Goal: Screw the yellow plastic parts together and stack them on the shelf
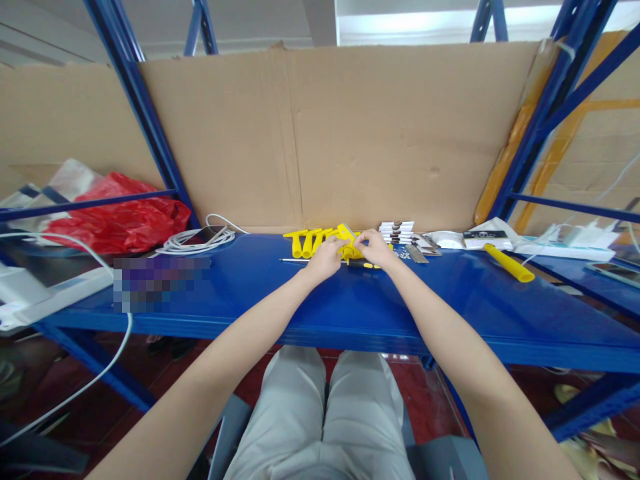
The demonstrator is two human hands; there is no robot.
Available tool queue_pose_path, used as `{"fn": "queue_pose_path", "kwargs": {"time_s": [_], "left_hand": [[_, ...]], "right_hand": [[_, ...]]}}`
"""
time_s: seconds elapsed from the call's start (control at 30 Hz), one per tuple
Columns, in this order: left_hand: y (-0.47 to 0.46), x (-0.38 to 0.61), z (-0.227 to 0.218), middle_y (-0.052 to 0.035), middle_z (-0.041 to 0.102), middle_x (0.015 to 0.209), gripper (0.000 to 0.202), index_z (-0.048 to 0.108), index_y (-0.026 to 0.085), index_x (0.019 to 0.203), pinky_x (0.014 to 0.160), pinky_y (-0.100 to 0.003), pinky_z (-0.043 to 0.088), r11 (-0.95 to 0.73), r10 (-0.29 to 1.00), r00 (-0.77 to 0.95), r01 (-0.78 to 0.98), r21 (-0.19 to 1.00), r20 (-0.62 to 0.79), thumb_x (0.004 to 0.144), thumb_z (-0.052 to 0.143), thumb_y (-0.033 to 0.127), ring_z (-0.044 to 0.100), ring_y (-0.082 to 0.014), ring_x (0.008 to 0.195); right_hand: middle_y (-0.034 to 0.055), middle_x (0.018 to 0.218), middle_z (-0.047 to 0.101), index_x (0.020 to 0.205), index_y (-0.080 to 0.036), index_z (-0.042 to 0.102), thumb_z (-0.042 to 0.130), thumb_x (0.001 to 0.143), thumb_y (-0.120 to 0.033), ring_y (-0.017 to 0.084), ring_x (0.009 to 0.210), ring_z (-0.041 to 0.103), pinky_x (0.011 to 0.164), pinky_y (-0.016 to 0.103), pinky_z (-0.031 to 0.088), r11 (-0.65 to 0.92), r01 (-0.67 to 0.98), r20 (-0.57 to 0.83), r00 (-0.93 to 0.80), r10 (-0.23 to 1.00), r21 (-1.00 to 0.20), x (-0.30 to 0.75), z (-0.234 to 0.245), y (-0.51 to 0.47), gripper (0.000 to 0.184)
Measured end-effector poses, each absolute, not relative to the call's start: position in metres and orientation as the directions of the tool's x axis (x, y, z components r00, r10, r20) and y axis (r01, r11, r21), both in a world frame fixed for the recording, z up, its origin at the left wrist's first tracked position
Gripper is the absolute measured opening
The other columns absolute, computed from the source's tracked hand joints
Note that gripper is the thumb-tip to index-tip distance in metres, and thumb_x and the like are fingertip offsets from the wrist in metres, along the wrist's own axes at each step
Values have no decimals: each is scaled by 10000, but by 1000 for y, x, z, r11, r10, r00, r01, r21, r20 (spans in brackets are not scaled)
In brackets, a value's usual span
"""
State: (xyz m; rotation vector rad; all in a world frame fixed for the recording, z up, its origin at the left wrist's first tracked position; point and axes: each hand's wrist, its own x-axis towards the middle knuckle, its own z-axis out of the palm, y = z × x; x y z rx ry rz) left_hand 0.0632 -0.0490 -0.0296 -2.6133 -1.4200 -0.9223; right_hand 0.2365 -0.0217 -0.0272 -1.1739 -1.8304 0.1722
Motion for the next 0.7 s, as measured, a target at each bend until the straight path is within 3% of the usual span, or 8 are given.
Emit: {"fn": "queue_pose_path", "kwargs": {"time_s": [0.3,0.43,0.53,0.7], "left_hand": [[-50,63,-32,-127,609,1234,578,595,174,1338,1024,-369,470,-591,754,425,771,236,501,822,431,-27,600,-231,1142],[-50,64,-31,-125,607,1235,581,589,168,1346,1026,-358,461,-614,732,441,756,224,519,821,432,-26,592,-226,1154],[-50,64,-29,-138,607,1243,564,596,154,1339,1032,-360,457,-610,734,421,753,245,533,826,436,-19,588,-230,1164],[-47,62,-25,-145,614,1246,540,591,147,1346,1047,-368,453,-584,741,358,761,283,568,853,423,2,572,-232,1204]], "right_hand": [[37,759,638,599,-206,567,593,689,-153,230,897,613,952,403,435,512,676,599,-130,790,-529,236,-24,-22,108],[26,809,636,662,-208,553,622,684,-199,207,884,607,928,392,455,444,572,541,-2,841,-689,231,-24,-25,73],[24,860,652,739,-202,553,679,661,-237,182,858,602,881,359,473,366,421,453,125,883,-830,228,-24,-28,152],[43,840,687,736,-181,642,725,671,-417,185,829,597,812,332,465,272,342,317,81,945,-899,233,-20,-33,259]]}}
